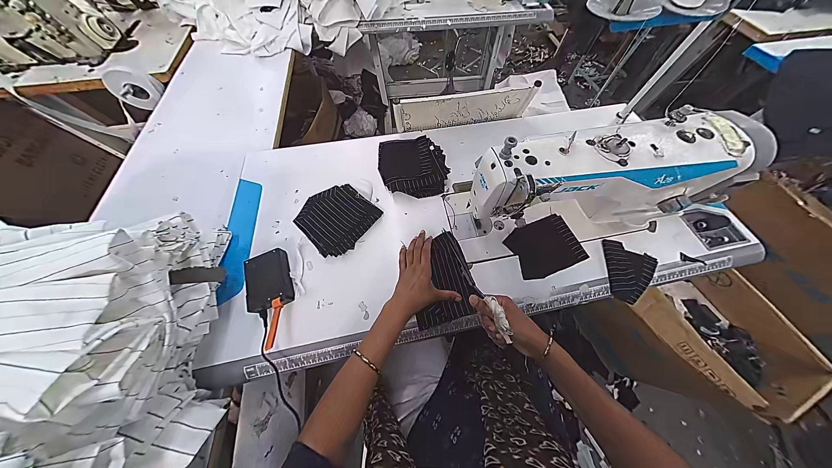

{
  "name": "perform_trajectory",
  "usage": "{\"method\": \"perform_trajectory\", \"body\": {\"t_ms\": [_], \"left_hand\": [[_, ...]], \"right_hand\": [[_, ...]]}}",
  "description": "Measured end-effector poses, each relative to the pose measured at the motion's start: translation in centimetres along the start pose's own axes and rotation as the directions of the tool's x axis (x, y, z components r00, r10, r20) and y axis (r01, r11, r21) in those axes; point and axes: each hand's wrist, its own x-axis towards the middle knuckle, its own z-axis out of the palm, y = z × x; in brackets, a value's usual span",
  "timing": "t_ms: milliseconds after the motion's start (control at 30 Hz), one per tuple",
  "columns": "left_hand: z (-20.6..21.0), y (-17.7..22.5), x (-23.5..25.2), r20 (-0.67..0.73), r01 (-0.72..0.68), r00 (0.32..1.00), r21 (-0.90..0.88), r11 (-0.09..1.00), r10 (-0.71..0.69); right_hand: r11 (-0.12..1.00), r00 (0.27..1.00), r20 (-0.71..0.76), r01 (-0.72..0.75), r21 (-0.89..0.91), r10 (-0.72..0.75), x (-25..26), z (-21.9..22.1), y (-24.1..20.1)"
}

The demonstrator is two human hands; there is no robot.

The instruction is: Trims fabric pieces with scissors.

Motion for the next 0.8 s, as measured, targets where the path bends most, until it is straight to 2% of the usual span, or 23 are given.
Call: {"method": "perform_trajectory", "body": {"t_ms": [67, 167, 433, 567, 633, 700, 733, 767, 800], "left_hand": [[-0.5, 0.0, 0.4, -0.017, 0.029, 0.999, -0.095, 0.995, -0.03], [-0.1, -0.9, 1.3, -0.193, -0.029, 0.981, -0.187, 0.982, -0.008], [0.1, -1.0, 0.6, -0.415, -0.17, 0.903, -0.113, 0.979, 0.109], [-0.7, -1.5, -1.4, -0.531, -0.208, 0.845, -0.202, 0.957, 0.072], [-2.2, -1.2, -2.9, -0.472, -0.176, 0.881, -0.386, 0.906, -0.03], [-4.3, -0.1, -4.4, -0.229, -0.077, 0.969, -0.635, 0.768, -0.093], [-5.2, 0.3, -5.1, -0.057, -0.02, 0.998, -0.732, 0.681, -0.032], [-5.9, 0.5, -5.7, 0.105, 0.037, 0.992, -0.776, 0.63, 0.071], [-6.1, 0.8, -5.9, 0.211, 0.073, 0.966, -0.779, 0.623, 0.15]], "right_hand": [[1.0, 1.0, -0.007, 0.018, -0.005, -0.018, 0.3, 0.0, 0.2], [1.0, 1.0, -0.021, 0.019, 0.005, -0.019, 0.3, 0.1, 0.9], [0.999, 1.0, 0.003, 0.005, 0.054, -0.005, -0.1, 0.0, 1.6], [0.994, 1.0, 0.007, 0.009, 0.109, -0.01, -0.3, -0.1, 2.3], [0.991, 1.0, 0.008, -0.004, 0.132, 0.003, -0.4, 0.0, 2.2], [0.99, 1.0, 0.007, -0.001, 0.141, 0.0, -0.5, 0.0, 2.2], [0.989, 1.0, 0.009, 0.004, 0.146, -0.006, -0.5, 0.0, 2.3], [0.989, 1.0, 0.014, 0.016, 0.148, -0.018, -0.5, -0.1, 2.4], [0.988, 0.999, 0.02, 0.029, 0.151, -0.032, -0.5, -0.2, 2.5]]}}
